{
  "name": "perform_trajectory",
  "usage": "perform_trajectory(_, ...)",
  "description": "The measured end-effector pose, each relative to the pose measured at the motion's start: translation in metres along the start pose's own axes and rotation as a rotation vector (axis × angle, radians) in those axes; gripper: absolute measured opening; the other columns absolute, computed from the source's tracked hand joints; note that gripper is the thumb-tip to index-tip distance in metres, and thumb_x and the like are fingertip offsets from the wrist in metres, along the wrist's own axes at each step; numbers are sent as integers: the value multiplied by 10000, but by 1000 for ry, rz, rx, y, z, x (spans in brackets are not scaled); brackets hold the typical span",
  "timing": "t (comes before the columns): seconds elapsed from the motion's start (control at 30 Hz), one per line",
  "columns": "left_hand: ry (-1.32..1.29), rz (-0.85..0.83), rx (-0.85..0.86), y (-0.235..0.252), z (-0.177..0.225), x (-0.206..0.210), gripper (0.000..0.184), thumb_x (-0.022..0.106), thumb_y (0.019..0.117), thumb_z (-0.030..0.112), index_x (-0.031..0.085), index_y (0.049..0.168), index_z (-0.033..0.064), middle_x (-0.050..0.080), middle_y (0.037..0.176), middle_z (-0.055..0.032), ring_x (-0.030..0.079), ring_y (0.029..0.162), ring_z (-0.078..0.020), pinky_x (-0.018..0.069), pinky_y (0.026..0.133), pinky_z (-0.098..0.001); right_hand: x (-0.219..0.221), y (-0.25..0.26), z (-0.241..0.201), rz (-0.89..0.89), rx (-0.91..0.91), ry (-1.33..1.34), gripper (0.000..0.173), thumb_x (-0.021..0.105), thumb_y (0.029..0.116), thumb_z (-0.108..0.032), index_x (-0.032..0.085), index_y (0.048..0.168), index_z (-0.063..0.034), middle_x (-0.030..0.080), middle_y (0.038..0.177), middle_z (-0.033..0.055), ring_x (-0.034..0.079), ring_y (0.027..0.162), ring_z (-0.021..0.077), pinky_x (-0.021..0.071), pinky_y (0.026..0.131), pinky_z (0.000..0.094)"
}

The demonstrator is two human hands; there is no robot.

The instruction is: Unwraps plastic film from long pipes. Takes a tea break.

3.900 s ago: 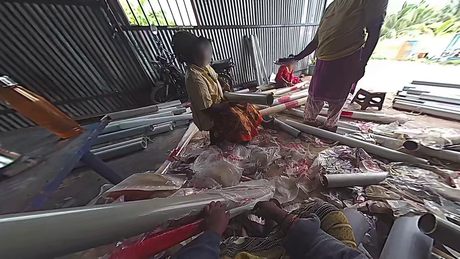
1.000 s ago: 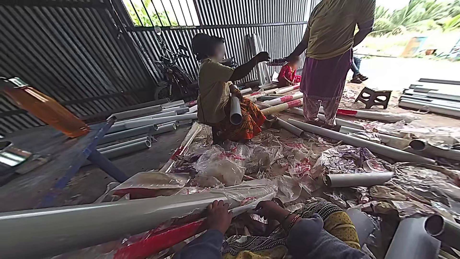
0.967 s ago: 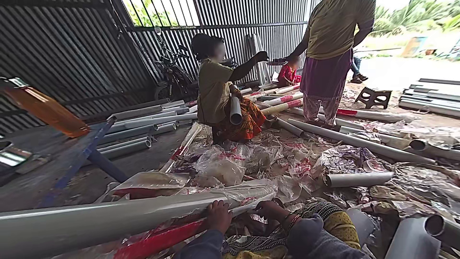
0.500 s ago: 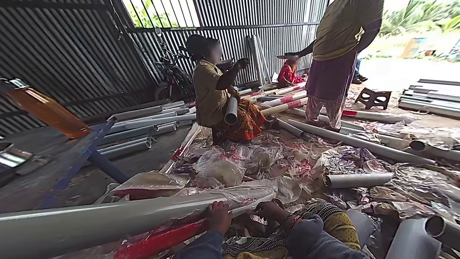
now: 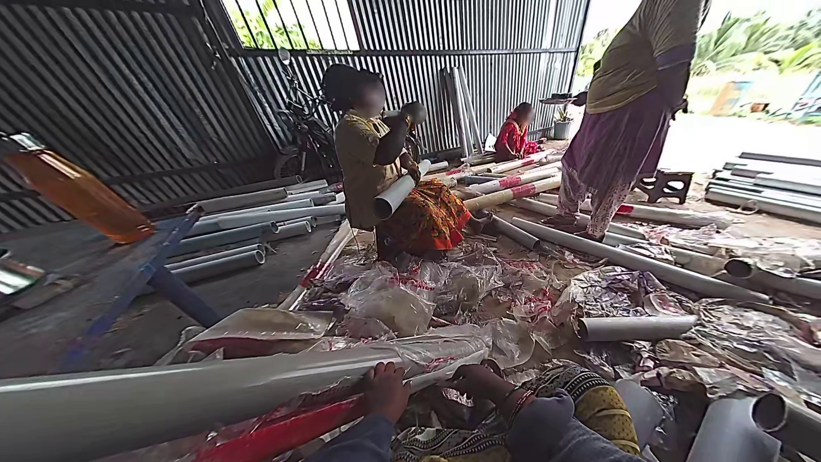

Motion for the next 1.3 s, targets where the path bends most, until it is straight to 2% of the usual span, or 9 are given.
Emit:
perform_trajectory(0.47,-24,-41,-3,2,2,-4,478,551,1048,435,665,1357,87,601,1437,-164,463,1421,-360,290,1190,-558,7,7,-3,-51,32,-46,391,511,1080,-277,621,1347,-13,698,1157,210,681,1015,315,506,959,508)
perform_trajectory(0.6,-35,-40,-2,5,2,-5,482,547,1047,436,673,1337,72,610,1426,-169,473,1414,-365,304,1184,-558,11,15,-1,-61,14,-52,385,537,1067,-263,629,1352,-20,693,1176,229,676,1046,344,495,980,534)
perform_trajectory(0.7,-46,-41,-19,7,3,-7,488,542,1053,437,675,1328,56,624,1405,-174,490,1397,-364,306,1181,-548,13,19,-3,-86,-25,-60,408,516,1081,-260,612,1365,17,667,1236,268,644,1139,387,457,1029,556)
perform_trajectory(0.87,-62,-60,-37,11,3,-8,499,538,1055,445,671,1333,52,623,1405,-180,494,1394,-372,302,1184,-546,14,17,-12,-104,-29,-65,405,520,1073,-247,611,1370,13,667,1234,273,640,1146,398,451,1027,577)
perform_trajectory(0.97,-53,-68,-41,11,4,-10,512,525,1055,467,673,1331,62,630,1399,-172,505,1387,-366,310,1179,-541,15,17,-16,-114,-22,-52,363,534,1067,-222,627,1352,-18,687,1194,241,672,1062,360,485,985,555)
perform_trajectory(1.13,-60,-61,-49,14,3,-12,499,532,1055,461,675,1340,77,639,1389,-168,516,1375,-364,323,1165,-542,13,14,-22,-134,-20,-82,369,526,1072,-232,622,1365,-30,681,1225,249,657,1129,385,463,1018,582)
perform_trajectory(1.23,-56,-65,-55,14,3,-12,501,524,1054,473,670,1351,97,645,1384,-154,521,1370,-356,327,1161,-542,18,23,-10,-135,-45,-96,378,541,1064,-284,632,1350,-53,684,1209,243,659,1115,391,472,1000,604)
perform_trajectory(1.3,-49,-69,-56,15,3,-11,499,520,1056,473,670,1351,100,646,1385,-145,523,1367,-350,333,1156,-536,18,23,-9,-146,-37,-95,385,534,1062,-284,626,1367,-68,678,1236,243,649,1152,405,463,1013,623)
Point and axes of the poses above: each hand's wrist, its own y-axis towards the middle knuckle, its own x-axis out of the palm, z = x × y, the point moved 8 cm from there along y, towards the middle knuckle
